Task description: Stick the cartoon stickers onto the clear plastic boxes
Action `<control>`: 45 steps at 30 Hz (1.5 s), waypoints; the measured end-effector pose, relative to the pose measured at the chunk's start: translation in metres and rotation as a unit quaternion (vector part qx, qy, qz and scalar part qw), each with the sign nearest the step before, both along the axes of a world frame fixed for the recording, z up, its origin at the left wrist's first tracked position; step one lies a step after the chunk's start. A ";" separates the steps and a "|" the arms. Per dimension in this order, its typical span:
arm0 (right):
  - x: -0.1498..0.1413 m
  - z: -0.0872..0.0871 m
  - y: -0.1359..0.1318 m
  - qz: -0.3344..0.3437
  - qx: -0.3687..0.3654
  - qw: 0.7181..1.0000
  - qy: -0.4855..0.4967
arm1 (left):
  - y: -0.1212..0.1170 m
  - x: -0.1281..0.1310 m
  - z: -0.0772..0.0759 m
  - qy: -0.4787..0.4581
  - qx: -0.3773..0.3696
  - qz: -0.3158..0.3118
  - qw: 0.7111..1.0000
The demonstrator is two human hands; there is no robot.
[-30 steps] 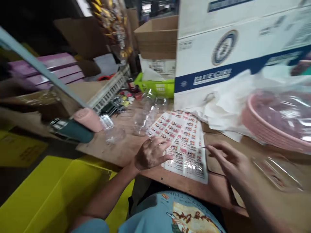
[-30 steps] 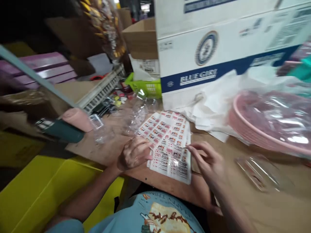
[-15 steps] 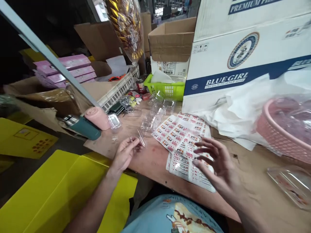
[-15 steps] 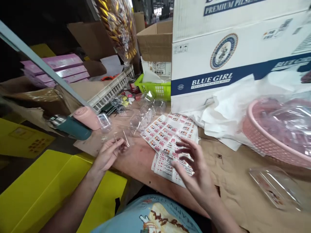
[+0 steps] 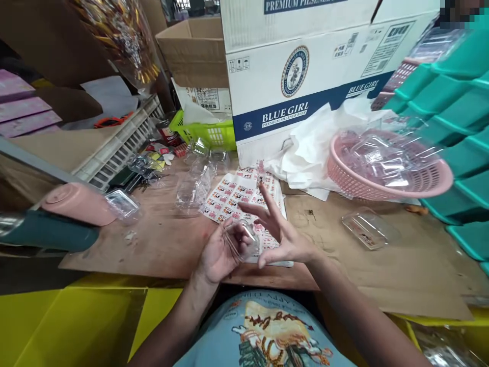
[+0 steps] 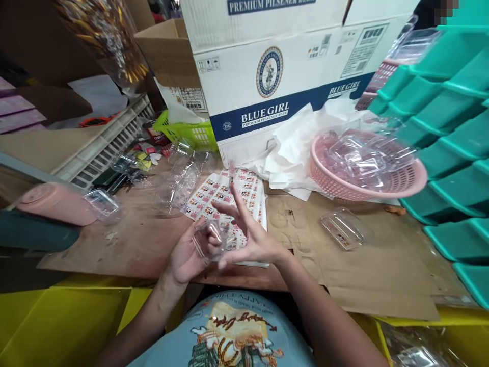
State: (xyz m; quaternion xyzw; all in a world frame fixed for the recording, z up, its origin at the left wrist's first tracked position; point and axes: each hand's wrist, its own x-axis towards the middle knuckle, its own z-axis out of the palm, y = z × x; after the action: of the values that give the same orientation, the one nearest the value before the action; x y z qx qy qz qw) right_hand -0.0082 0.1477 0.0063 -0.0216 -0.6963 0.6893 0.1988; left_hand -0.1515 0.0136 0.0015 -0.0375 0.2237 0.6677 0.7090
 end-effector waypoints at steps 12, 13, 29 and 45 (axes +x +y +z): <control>0.017 0.005 0.016 -0.198 0.134 0.968 -0.076 | 0.009 0.022 -0.005 0.339 -0.007 0.085 0.937; 0.023 0.011 0.013 -0.206 0.101 0.971 -0.069 | 0.010 0.021 -0.005 0.316 -0.006 0.093 0.944; 0.077 -0.002 -0.025 0.083 -0.460 0.878 -0.100 | 0.016 0.031 -0.010 0.318 0.009 0.072 0.945; 0.073 0.002 -0.022 0.082 -0.472 0.867 -0.135 | 0.014 0.031 -0.008 0.319 0.022 0.065 0.945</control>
State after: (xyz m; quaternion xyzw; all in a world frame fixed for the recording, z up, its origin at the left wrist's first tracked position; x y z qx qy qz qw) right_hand 0.0650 0.1255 0.0082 -0.1485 -0.3070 0.9400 0.0113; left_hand -0.1206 0.0278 -0.0065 0.1786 0.4200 0.6945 0.5563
